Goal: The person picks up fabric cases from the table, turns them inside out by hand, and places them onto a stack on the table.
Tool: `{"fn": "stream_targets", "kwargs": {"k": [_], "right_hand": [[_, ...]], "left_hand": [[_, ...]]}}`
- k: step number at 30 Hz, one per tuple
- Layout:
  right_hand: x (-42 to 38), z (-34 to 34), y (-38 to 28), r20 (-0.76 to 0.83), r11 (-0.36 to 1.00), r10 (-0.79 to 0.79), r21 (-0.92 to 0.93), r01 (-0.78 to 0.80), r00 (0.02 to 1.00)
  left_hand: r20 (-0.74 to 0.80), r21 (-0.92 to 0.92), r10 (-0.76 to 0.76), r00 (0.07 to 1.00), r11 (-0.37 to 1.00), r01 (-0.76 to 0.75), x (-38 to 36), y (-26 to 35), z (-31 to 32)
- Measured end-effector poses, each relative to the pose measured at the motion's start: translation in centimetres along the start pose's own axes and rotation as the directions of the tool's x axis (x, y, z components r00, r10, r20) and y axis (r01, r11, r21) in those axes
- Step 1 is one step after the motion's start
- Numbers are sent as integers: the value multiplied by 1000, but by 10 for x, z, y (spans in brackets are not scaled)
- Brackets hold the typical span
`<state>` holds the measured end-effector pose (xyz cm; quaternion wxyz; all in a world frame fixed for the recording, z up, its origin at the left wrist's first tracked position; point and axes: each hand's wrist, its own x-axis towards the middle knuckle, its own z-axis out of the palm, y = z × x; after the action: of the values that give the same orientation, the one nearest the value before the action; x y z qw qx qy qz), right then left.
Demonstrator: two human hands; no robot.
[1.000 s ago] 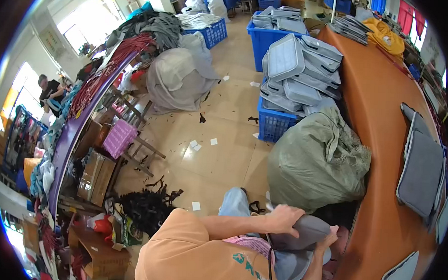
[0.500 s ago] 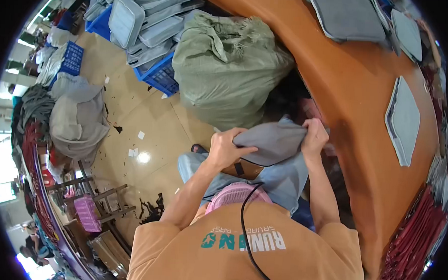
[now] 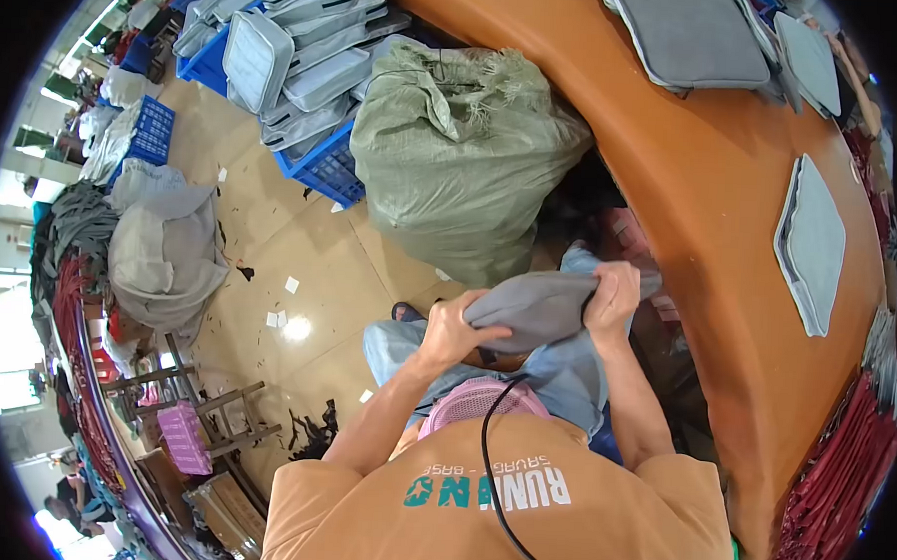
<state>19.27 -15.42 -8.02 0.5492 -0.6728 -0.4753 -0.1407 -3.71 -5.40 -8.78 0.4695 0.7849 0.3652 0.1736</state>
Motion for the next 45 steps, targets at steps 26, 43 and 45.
{"fn": "stream_targets", "kwargs": {"k": [26, 43, 45], "right_hand": [[211, -67, -72, 381, 474, 396, 695, -541, 836], [157, -259, 227, -217, 36, 395, -967, -252, 893], [145, -276, 239, -129, 11, 262, -991, -137, 956]], "left_hand": [[-398, -467, -67, 915, 873, -139, 69, 120, -207], [-115, -347, -480, 870, 840, 418, -9, 4, -152], [-130, -374, -495, 859, 827, 420, -14, 5, -152]]}}
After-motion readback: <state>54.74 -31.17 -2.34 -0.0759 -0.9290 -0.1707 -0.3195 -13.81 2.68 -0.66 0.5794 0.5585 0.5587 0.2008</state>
